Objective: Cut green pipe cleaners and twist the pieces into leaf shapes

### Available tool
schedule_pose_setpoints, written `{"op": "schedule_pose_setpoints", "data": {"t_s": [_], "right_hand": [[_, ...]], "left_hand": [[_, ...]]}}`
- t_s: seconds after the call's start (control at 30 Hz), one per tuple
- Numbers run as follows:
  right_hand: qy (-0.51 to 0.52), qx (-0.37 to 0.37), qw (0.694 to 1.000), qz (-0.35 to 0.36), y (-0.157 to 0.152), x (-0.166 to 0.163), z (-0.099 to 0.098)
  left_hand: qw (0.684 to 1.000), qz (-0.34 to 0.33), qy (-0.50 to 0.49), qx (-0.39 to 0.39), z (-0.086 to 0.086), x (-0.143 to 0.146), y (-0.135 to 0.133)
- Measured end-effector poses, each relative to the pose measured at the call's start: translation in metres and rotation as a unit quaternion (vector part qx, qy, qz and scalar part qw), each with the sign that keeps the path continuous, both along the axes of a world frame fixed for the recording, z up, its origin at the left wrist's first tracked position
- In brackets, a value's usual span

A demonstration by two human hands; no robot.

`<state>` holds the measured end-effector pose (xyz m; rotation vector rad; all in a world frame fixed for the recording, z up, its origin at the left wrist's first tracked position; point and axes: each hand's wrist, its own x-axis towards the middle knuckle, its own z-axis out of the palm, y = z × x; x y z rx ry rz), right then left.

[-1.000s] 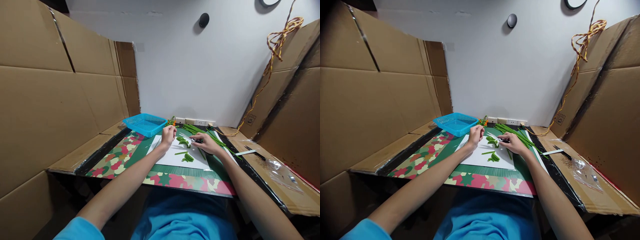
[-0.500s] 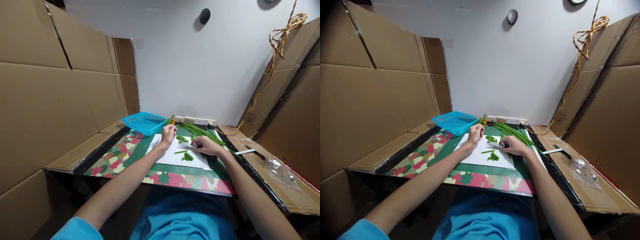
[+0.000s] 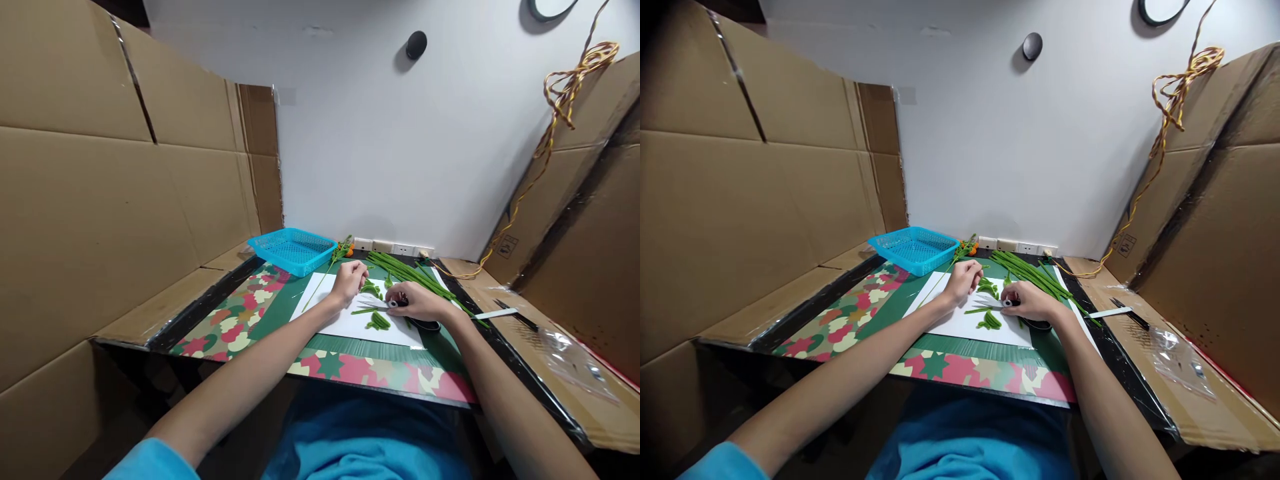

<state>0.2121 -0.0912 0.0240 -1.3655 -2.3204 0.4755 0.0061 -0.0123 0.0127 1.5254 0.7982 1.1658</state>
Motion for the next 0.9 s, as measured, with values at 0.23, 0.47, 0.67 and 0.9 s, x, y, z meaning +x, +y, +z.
{"op": "schedule_pose_setpoints", "data": {"t_s": [0.23,0.47,0.67,0.9], "right_hand": [[0.011,0.007,1.0,0.003,0.002,0.002,-0.004],[0.03,0.025,0.999,0.003,0.001,-0.002,-0.004],[0.156,0.089,0.983,-0.045,0.001,-0.01,0.003],[0.13,0.145,0.978,-0.073,0.001,-0.013,0.001]], "left_hand": [[1.0,-0.015,0.023,0.013,-0.002,-0.001,0.0],[0.997,-0.056,0.055,0.014,-0.002,-0.002,-0.003],[0.989,-0.126,0.084,-0.001,0.004,-0.005,-0.013],[0.985,-0.154,0.055,-0.062,0.006,-0.001,-0.02]]}}
